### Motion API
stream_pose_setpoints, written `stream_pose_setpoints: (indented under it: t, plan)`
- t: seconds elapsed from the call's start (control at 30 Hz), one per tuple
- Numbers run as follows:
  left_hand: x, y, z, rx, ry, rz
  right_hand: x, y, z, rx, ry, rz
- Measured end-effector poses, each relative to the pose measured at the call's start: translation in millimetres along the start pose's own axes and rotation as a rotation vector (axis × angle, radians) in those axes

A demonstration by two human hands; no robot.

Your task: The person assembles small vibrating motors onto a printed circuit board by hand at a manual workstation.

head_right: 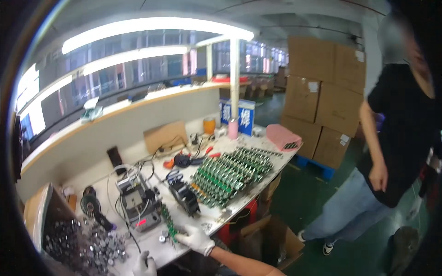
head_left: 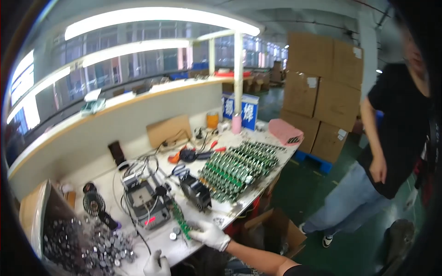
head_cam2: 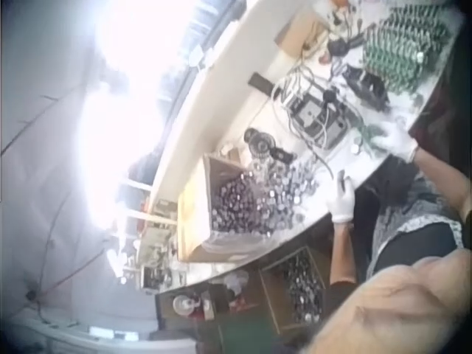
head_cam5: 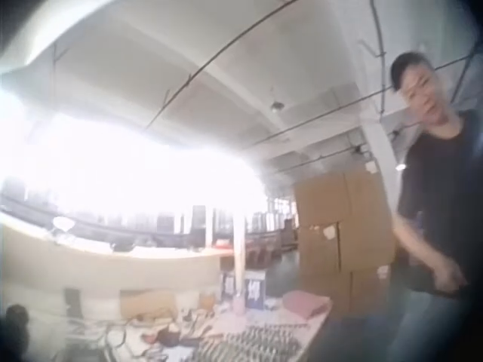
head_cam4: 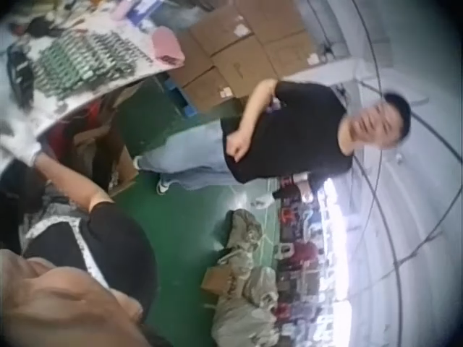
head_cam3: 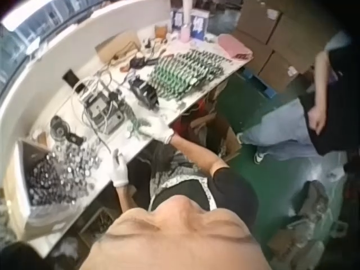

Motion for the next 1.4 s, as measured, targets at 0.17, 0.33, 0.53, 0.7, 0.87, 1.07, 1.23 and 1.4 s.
stream_pose_setpoints:
  t: [0.17, 0.33, 0.53, 0.7, 0.87, 1.07, 1.23, 1.4]
  plan:
    - [-22, 29, -6, 0.157, 0.207, 0.054, 6, -4, -1, 0.193, -0.087, -0.125]
    - [-24, 13, -5, 0.017, 0.199, 0.108, 6, -8, -3, 0.191, -0.093, -0.101]
    - [-26, -16, 7, -0.170, 0.203, 0.303, 8, -4, 1, 0.231, -0.125, -0.109]
    - [-9, -49, 17, -0.212, 0.125, 0.443, 8, 0, 2, 0.239, -0.141, -0.094]
    - [-9, -47, 20, -0.256, 0.142, 0.443, 5, -1, 0, 0.259, -0.136, -0.108]
    - [-9, -57, 25, -0.438, 0.146, 0.518, 8, 0, -1, 0.304, -0.181, -0.044]
    - [-22, -41, 21, -0.462, 0.156, 0.568, 7, 5, 6, 0.306, -0.170, -0.124]
    - [-55, -37, 16, -0.371, 0.316, 0.491, -2, -7, 12, 0.325, -0.272, 0.027]
Point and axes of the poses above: each hand's wrist, its own z-axis away from the middle knuckle, its own x-axis out of the palm, y = z × x, the point moved 10 cm from there along -z, towards the middle knuckle, and after that the axes turned 6 degrees about z, right-handed, at the moved point
